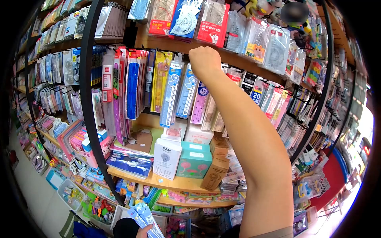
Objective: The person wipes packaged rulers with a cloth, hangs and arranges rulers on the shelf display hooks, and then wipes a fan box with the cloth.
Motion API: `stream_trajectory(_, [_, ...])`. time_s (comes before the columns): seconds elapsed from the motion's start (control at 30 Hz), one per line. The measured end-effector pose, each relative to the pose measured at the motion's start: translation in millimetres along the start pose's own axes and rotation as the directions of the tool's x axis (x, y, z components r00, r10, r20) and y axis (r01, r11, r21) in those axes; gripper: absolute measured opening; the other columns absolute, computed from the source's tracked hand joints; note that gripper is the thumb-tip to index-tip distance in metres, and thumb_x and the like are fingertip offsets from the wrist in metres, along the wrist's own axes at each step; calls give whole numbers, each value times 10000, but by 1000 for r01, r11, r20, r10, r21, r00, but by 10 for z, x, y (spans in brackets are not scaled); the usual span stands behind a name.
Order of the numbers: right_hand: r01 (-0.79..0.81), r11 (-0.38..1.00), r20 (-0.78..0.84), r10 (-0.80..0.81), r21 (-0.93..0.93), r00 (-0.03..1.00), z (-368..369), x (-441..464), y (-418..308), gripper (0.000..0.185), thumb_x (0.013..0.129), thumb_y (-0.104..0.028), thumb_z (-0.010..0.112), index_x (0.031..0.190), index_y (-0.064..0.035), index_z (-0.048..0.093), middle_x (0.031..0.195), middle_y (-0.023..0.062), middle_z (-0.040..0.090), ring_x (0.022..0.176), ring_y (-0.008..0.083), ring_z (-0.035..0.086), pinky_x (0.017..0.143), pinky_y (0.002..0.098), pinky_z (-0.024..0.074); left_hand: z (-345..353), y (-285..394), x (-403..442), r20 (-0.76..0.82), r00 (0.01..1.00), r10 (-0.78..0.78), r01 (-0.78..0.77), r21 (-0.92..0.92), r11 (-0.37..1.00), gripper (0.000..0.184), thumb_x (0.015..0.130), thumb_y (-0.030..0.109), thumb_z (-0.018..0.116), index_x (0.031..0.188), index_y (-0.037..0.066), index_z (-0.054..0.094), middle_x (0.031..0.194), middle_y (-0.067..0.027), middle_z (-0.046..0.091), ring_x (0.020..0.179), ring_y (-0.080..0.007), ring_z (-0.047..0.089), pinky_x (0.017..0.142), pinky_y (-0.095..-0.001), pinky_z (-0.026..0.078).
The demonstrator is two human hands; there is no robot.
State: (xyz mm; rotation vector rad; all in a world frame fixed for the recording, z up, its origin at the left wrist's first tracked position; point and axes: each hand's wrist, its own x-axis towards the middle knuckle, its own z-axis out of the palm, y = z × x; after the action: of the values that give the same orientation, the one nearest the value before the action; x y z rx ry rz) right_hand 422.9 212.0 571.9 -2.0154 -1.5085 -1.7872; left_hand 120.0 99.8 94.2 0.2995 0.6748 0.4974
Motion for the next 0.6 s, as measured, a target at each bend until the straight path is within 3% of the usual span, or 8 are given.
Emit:
stream_trajectory(0.27, [48,999,5,-49,6,999,26,-34,61,98,665,-67,575,725,-49,651,795,119,638,786,255,609,637,353,510,-2,-7,-4,4,1000,15,-15,15,1000,383,751,8,603,1113,13,477,873,-93,572,774,-242,591,673,-356,504])
stream_trajectory(0.37, [-11,1000,10,11,9,1000,-73,-67,24,126,664,-76,578,765,-52,649,841,107,619,837,252,573,674,364,484,-13,-21,-6,14,1000,15,-15,8,1000,385,750,9,605,1113,14,478,877,-91,572,783,-241,591,678,-355,503])
stream_trajectory(0.47, [50,999,-183,-48,7,982,-251,-76,-129,139,669,-79,577,793,-56,635,853,96,596,869,239,536,708,365,437,11,-30,-21,-3,1000,18,-18,-2,1000,373,748,13,612,1098,17,484,858,-91,574,766,-241,595,664,-353,507])
stream_trajectory(0.57, [143,988,-261,-124,55,957,-232,6,-247,140,685,-153,590,781,-52,589,802,77,592,829,237,544,704,371,420,-112,-117,112,21,999,30,-30,-6,1000,351,746,13,617,1075,21,494,834,-89,578,736,-242,600,642,-352,512])
stream_trajectory(0.6, [135,990,-206,-123,46,971,-200,39,-274,125,685,-134,587,783,-56,595,812,74,595,838,231,542,700,364,414,-122,-123,118,16,1000,23,-22,-20,1000,345,746,11,617,1069,22,497,829,-90,579,728,-243,601,636,-352,513])
